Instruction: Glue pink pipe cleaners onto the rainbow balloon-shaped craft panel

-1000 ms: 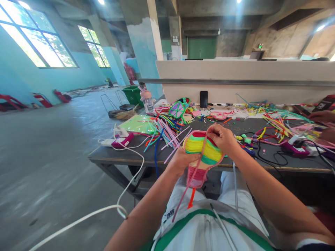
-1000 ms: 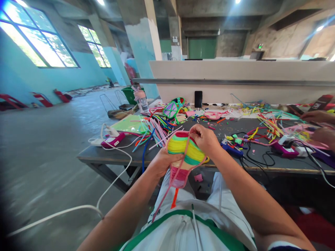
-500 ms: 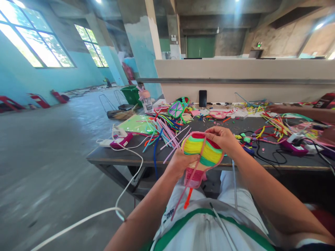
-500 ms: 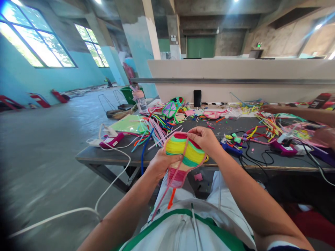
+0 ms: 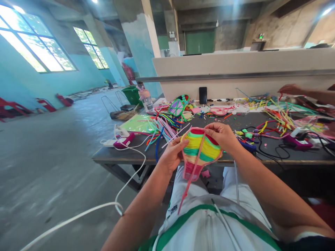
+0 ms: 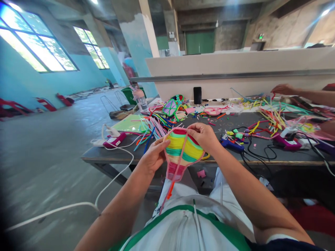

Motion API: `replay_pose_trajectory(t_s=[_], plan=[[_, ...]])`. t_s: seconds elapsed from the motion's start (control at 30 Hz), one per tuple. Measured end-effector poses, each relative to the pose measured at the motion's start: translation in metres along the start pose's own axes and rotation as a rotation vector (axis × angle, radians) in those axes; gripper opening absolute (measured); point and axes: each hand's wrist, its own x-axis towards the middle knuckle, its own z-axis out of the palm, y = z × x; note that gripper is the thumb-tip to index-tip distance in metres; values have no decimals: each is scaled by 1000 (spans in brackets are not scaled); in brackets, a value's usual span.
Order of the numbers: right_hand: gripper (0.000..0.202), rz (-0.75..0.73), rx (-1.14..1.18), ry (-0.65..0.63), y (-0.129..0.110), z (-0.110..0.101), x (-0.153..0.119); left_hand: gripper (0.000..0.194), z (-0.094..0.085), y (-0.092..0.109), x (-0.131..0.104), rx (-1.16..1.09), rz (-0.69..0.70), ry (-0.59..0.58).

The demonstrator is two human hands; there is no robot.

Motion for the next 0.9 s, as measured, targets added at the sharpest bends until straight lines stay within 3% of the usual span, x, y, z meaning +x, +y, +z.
replay_pose_trajectory(t_s=[0.1, 0.23, 0.47, 0.9], plan=[[29, -6, -6, 39, 4, 3, 0, 39, 3, -15, -5, -40, -26, 69], [28, -36, -36, 42, 8, 6, -1, 47, 5, -30, -9, -38, -84, 72], [25, -67, -63, 49, 15, 9, -2, 53, 7, -29, -11, 33, -84, 50], [28, -37, -51, 69, 24, 12, -4, 44, 4, -35, -13, 58, -61, 76]])
